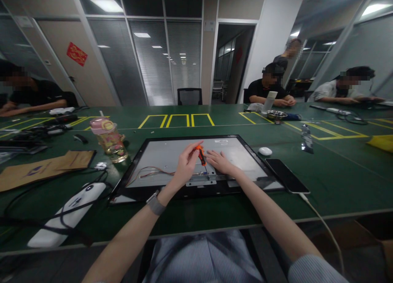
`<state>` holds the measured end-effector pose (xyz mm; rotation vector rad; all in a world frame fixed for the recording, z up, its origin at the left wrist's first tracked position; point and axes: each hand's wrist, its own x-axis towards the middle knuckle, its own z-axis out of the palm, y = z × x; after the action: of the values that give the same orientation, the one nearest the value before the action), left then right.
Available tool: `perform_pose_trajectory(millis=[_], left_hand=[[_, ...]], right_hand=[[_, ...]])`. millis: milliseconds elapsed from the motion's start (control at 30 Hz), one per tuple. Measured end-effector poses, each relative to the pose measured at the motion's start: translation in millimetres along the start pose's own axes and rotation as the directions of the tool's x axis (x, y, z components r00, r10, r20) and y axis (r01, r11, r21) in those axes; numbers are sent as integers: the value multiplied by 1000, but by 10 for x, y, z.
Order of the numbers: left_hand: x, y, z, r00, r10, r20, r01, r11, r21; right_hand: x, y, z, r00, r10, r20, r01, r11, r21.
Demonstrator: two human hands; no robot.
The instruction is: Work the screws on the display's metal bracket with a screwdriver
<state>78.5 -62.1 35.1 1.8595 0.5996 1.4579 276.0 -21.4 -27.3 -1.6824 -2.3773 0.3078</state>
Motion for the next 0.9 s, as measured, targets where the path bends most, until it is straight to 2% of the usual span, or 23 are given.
perform_pose_trajectory(millis=[100, 300, 500, 733, 900], left_hand=[[-1, -13, 5, 1000, -8, 24, 9, 999, -32], [-24, 29, 34, 997, 12, -80, -6, 997, 75], [-55, 36, 54, 1000, 6, 25, -4, 998, -60], [-37, 56, 46, 997, 25, -68, -22, 998, 54], [-55, 73, 50, 1000, 3, -15, -4, 999, -44]], right_hand=[[5, -4, -1, 1000, 4, 6, -4, 1000, -3], [8, -11, 2, 1000, 1, 7, -1, 1000, -27], [6, -23, -7, 1000, 5, 16, -5, 999, -38], [-11, -41, -17, 1000, 13, 9, -13, 999, -38], [-16, -53, -27, 1000, 16, 21, -15, 1000, -25]])
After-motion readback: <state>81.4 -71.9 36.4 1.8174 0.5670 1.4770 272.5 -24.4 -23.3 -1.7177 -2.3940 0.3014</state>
